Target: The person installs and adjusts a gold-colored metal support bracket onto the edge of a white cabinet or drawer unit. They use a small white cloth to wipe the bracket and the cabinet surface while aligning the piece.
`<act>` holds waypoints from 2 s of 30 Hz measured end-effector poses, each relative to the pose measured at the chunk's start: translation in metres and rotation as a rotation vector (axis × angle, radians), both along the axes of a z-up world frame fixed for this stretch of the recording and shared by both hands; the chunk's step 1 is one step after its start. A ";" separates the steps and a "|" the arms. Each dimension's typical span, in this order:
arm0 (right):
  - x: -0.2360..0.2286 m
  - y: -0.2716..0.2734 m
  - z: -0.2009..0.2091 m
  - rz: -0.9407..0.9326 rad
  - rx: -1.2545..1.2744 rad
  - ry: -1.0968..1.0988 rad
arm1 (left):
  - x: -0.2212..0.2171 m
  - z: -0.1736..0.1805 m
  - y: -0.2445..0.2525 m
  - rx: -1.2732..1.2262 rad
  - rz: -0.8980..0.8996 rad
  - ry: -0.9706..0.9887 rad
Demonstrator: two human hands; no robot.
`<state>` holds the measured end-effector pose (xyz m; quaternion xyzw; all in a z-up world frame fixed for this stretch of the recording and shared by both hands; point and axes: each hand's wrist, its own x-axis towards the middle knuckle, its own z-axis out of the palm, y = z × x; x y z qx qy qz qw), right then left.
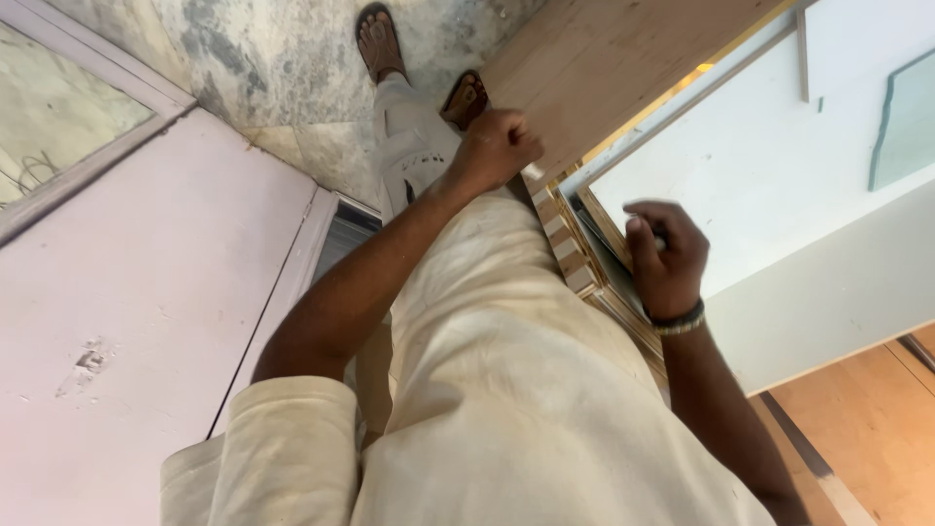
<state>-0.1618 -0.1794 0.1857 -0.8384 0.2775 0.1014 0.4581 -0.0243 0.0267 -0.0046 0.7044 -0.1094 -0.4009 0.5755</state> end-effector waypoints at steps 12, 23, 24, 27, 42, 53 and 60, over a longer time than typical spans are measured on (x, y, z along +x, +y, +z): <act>0.037 0.021 -0.009 0.297 0.016 0.160 | -0.102 -0.024 0.028 0.090 -0.159 -0.003; 0.039 0.033 -0.026 0.390 -0.066 0.216 | -0.077 -0.046 0.021 -0.114 -0.143 -0.432; 0.037 0.030 -0.027 0.388 -0.063 0.189 | -0.078 -0.047 0.021 -0.152 -0.122 -0.422; 0.034 0.029 -0.030 0.382 -0.083 0.150 | -0.081 -0.047 0.021 -0.148 -0.146 -0.348; 0.058 0.022 -0.028 0.335 0.154 0.058 | -0.023 -0.004 0.012 -0.349 -0.050 0.015; 0.086 -0.005 -0.031 0.459 -0.007 0.092 | 0.000 0.046 -0.027 -0.617 0.010 0.345; 0.073 -0.015 -0.038 0.258 0.181 0.125 | 0.023 0.041 -0.031 -0.581 -0.164 0.373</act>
